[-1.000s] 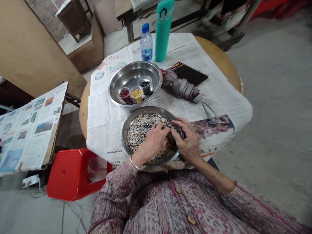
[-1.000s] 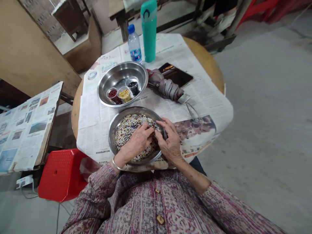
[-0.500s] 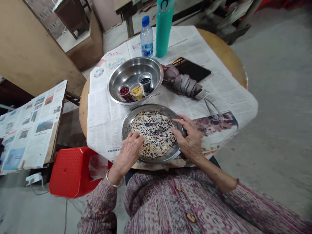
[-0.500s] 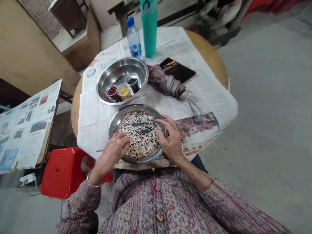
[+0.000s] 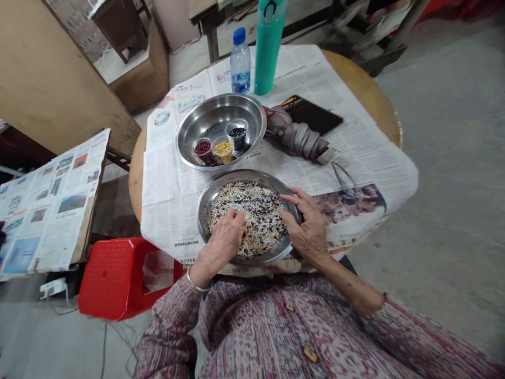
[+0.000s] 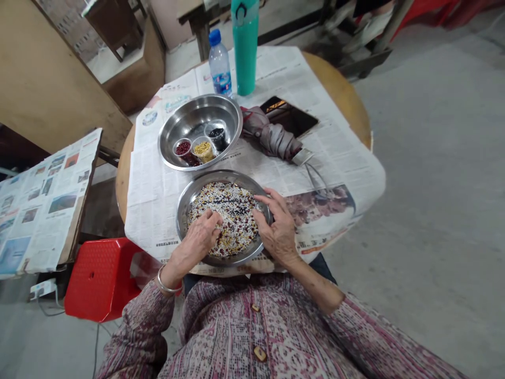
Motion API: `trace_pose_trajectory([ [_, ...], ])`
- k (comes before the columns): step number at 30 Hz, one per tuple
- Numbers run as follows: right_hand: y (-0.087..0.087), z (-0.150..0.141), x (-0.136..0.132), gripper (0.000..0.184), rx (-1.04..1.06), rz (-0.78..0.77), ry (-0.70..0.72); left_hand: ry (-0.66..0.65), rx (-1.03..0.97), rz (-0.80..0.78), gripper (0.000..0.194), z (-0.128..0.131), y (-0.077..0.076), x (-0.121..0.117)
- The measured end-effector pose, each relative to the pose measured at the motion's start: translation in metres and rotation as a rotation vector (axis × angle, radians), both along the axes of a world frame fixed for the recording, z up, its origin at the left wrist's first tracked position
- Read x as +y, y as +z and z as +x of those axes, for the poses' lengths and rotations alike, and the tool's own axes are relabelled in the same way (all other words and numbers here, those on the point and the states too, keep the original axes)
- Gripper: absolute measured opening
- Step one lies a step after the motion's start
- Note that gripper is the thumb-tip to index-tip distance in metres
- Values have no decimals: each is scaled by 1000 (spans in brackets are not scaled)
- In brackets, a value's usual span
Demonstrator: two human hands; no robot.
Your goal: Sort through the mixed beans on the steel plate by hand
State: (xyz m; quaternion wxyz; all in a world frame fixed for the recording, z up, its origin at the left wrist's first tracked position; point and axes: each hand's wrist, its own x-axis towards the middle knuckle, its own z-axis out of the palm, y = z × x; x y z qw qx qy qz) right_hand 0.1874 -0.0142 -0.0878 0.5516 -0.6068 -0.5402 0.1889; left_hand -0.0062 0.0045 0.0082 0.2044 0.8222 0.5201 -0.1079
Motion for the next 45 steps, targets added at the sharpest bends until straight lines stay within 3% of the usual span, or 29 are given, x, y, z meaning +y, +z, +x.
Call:
trace_pose_trajectory([
  [5, -1, 0, 0, 27, -10, -1, 1, -54, -20, 173, 17, 13, 3, 11],
  [8, -2, 0, 0, 26, -5, -2, -8, -123, -74, 258, 32, 24, 1, 17],
  [14, -3, 0, 1, 26, -12, -3, -3, -234, -113, 99, 23, 42, -15, 25],
  [19, -3, 0, 1, 26, 4, 2, 2, -173, -96, 27, 23, 25, -8, 21],
  [26, -2, 0, 1, 24, 9, -20, -6, -129, -85, -3, 10, -18, 10, -14],
  [31, -2, 1, 1, 25, 2, -22, -1, -165, -141, -41, 19, -15, 5, -25],
  [35, -3, 0, 1, 24, 6, -5, -4, -137, -103, 12, 28, 7, -6, -10],
  [41, -2, -1, 2, 23, 1, 1, -12, 50, -194, 272, 22, 19, -14, 17],
  [45, -2, -1, 3, 23, -3, 10, -17, -51, -170, 275, 56, 27, -18, 25],
])
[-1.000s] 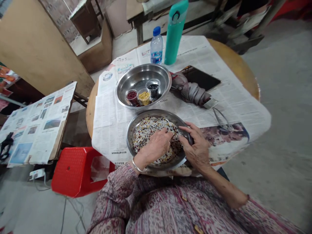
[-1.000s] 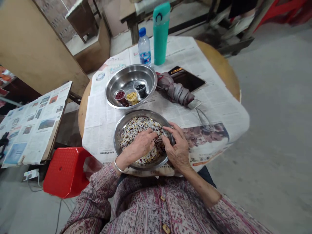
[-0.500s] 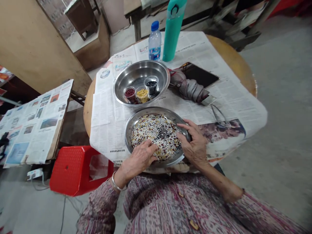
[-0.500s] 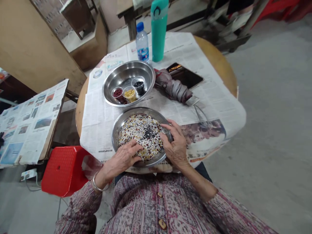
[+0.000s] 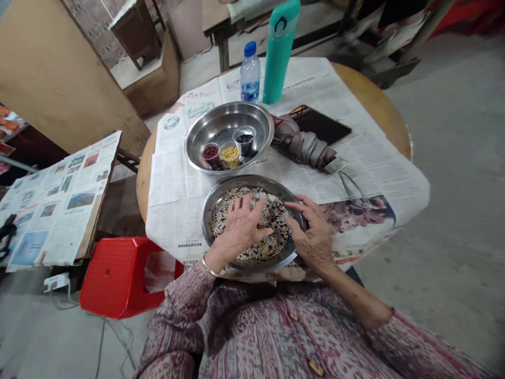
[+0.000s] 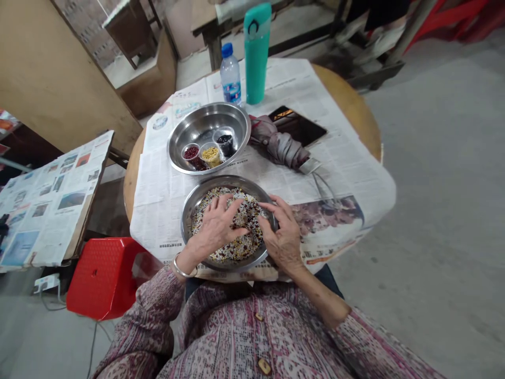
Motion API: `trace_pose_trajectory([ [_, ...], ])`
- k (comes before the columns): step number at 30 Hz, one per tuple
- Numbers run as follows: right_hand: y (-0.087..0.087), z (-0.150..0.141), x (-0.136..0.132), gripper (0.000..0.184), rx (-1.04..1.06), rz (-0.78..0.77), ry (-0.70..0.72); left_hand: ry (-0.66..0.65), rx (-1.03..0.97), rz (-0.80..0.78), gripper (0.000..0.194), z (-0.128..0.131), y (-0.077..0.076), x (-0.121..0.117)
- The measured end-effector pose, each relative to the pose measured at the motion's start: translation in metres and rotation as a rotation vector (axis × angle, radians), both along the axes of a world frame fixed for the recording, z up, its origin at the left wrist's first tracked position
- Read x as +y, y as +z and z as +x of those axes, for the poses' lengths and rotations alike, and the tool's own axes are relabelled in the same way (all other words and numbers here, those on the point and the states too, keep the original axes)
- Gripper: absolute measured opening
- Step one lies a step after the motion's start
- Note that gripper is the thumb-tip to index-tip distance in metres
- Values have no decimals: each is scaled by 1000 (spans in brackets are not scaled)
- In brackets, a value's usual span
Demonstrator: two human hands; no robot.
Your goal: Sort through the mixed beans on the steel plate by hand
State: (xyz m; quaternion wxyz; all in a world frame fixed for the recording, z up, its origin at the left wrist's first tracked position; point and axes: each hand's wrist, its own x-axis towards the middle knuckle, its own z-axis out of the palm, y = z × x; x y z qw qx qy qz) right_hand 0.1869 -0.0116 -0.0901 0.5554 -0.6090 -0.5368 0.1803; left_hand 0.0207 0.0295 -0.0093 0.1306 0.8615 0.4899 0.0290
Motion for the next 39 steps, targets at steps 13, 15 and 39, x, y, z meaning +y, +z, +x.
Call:
trace_pose_trajectory([
  [13, 0, 1, 0, 22, 22, 4, 11, -46, 74, -131, 22, -6, 9, -8],
  [15, 0, 1, 0, 22, 23, -2, 15, 36, 108, -107, 21, -22, 13, -19],
  [39, -2, 2, 0, 20, 39, 20, 32, -24, 13, -75, 23, 0, -3, -9],
])
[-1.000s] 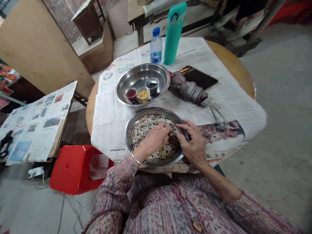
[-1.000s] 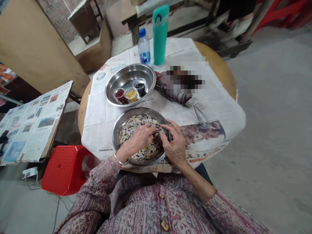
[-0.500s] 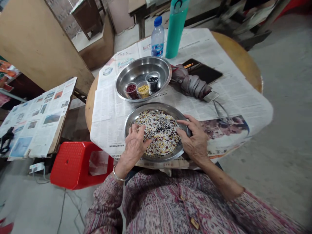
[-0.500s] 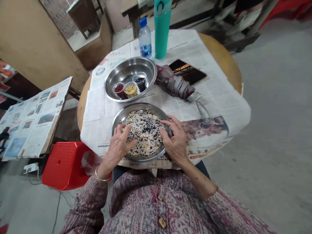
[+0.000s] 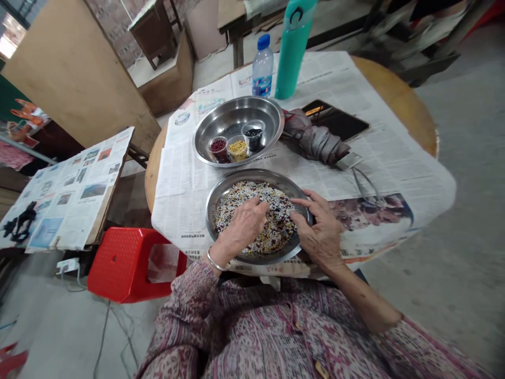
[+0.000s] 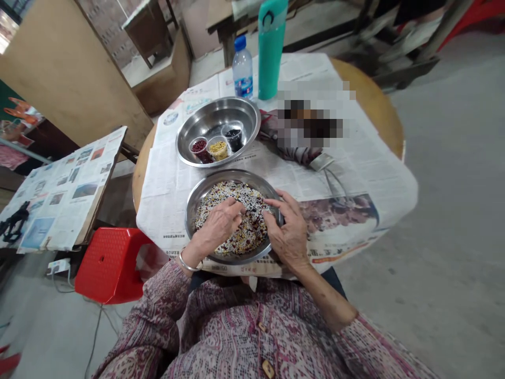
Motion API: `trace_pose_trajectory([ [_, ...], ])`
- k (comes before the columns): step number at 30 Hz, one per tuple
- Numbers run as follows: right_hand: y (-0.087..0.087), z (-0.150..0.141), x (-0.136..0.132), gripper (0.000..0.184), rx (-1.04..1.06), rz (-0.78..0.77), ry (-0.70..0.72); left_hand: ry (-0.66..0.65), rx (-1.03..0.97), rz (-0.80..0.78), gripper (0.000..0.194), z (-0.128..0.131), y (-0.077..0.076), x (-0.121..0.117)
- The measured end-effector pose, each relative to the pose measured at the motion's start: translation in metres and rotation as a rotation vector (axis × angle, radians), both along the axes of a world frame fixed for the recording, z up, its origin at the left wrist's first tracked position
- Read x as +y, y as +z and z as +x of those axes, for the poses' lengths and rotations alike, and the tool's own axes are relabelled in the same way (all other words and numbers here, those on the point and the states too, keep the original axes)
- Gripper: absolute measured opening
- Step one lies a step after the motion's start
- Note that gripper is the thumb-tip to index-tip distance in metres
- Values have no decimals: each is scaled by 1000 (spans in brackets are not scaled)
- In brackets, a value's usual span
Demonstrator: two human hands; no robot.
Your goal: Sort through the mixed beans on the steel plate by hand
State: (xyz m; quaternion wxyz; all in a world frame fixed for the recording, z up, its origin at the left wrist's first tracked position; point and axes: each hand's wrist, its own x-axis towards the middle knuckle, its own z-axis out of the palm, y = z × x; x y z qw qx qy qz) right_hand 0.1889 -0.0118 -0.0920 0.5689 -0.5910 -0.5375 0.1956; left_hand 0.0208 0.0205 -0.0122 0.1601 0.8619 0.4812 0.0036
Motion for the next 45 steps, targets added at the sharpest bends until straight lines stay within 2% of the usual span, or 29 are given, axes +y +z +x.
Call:
trace_pose_trajectory([
  [5, -1, 0, 0, 20, 6, 2, -2, 113, -25, 82, 21, -20, 1, -19],
  [11, 0, -2, 1, 20, 10, -13, 3, 228, -73, 209, 16, -46, -5, -36],
  [17, -2, -1, 2, 21, 5, -1, 2, 257, -117, 258, 20, -48, -10, -38],
  [24, -4, -2, 3, 20, 6, -5, -4, 173, -75, 220, 19, -26, -2, -32],
  [28, -4, -2, 4, 20, -1, 8, -3, 95, -14, 238, 41, -10, -3, -21],
  [34, -5, -2, 5, 19, -8, 22, -3, -52, -13, 109, 26, 9, -15, 5],
  [39, -5, -2, 5, 19, -3, 29, -6, 66, -73, 117, 22, -5, -9, 6],
  [45, -5, -3, 5, 19, 7, 24, -2, 238, -60, 170, 19, -45, 0, -24],
])
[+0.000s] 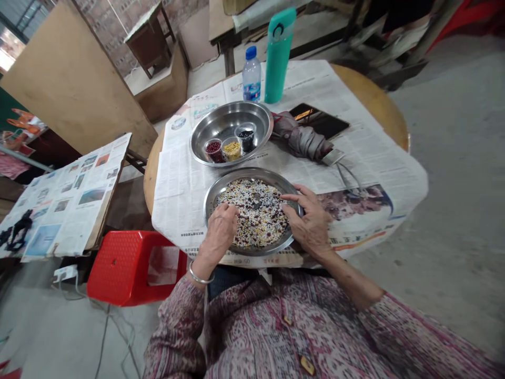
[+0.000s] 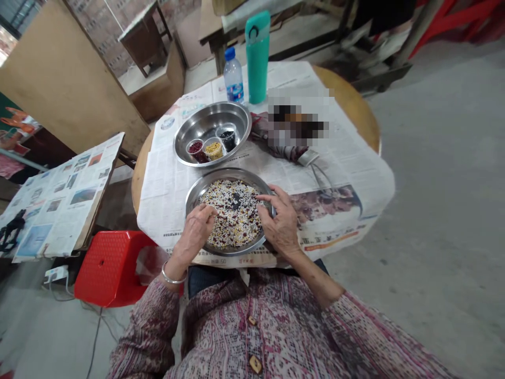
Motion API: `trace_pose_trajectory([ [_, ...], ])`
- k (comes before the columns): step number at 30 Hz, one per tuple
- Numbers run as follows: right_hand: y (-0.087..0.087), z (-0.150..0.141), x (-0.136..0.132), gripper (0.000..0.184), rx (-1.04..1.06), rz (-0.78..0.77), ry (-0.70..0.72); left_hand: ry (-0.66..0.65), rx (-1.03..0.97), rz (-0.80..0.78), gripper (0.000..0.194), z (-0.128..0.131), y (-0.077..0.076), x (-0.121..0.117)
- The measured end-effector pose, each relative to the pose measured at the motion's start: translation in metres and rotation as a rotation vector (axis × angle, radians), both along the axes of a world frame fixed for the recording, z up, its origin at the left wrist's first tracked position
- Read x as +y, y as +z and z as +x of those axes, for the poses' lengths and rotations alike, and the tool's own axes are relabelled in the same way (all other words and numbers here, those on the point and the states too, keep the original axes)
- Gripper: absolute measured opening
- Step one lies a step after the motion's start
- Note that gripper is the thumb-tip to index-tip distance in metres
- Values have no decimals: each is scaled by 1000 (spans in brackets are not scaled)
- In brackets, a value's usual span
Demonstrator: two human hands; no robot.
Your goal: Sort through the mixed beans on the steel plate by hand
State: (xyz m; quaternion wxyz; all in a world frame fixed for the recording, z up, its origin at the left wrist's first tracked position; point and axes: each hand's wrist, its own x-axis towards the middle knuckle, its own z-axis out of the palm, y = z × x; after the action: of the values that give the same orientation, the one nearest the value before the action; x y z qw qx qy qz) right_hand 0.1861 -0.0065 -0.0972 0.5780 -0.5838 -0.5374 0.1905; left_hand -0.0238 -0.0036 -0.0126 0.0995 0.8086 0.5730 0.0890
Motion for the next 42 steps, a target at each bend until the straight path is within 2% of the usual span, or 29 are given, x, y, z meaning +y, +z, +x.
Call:
trace_pose_trajectory([
  [3, 0, 1, 0, 19, -3, -5, -1, 51, 23, 26, 15, -11, 2, -15],
  [6, -1, 1, 0, 19, -10, -10, -4, 74, 37, 17, 27, -12, 0, -22],
  [8, -1, 2, 0, 19, -13, -19, -7, 61, 34, -21, 27, -8, -5, -23],
  [11, -1, 3, 0, 18, -24, -36, -4, 8, 0, -77, 20, 5, -14, -19],
  [14, -1, 4, 0, 17, -40, -44, 1, -88, -31, -80, 28, 21, -20, -14],
  [17, -1, 5, 0, 18, -48, -36, 1, -166, -34, -31, 30, 32, -19, -6],
  [19, -1, 5, 0, 18, -49, -28, 1, -111, -11, 21, 30, 34, -16, 2],
  [22, 0, 5, 0, 18, -41, -26, 0, 98, 39, 82, 48, 31, -13, 14],
  [24, 1, 5, -1, 18, -40, -31, 1, 179, 57, 49, 43, 27, -14, 19],
  [26, 1, 5, -1, 18, -43, -36, 3, 152, 33, -21, 23, 25, -17, 21],
  [27, 1, 5, -1, 18, -45, -37, 2, 109, 7, -55, 20, 25, -19, 21],
  [30, 0, 5, -1, 19, -49, -32, -4, -48, -73, -84, 33, 27, -22, 15],
  [32, -1, 5, -1, 19, -50, -28, -4, -94, -87, -41, 40, 30, -21, 13],
  [34, -1, 4, 0, 18, -44, -23, -2, -40, -62, 39, 40, 31, -18, 16],
  [36, -2, 4, 0, 18, -38, -19, 1, 75, -25, 104, 32, 33, -17, 24],
  [38, -3, 4, 0, 18, -39, -19, 4, 170, -7, 127, 39, 36, -17, 35],
  [40, -3, 4, 0, 17, -38, -20, 5, 200, -3, 119, 52, 44, -19, 46],
  [42, -2, 4, 0, 18, -29, -18, 6, 163, 3, 94, 58, 54, -21, 55],
])
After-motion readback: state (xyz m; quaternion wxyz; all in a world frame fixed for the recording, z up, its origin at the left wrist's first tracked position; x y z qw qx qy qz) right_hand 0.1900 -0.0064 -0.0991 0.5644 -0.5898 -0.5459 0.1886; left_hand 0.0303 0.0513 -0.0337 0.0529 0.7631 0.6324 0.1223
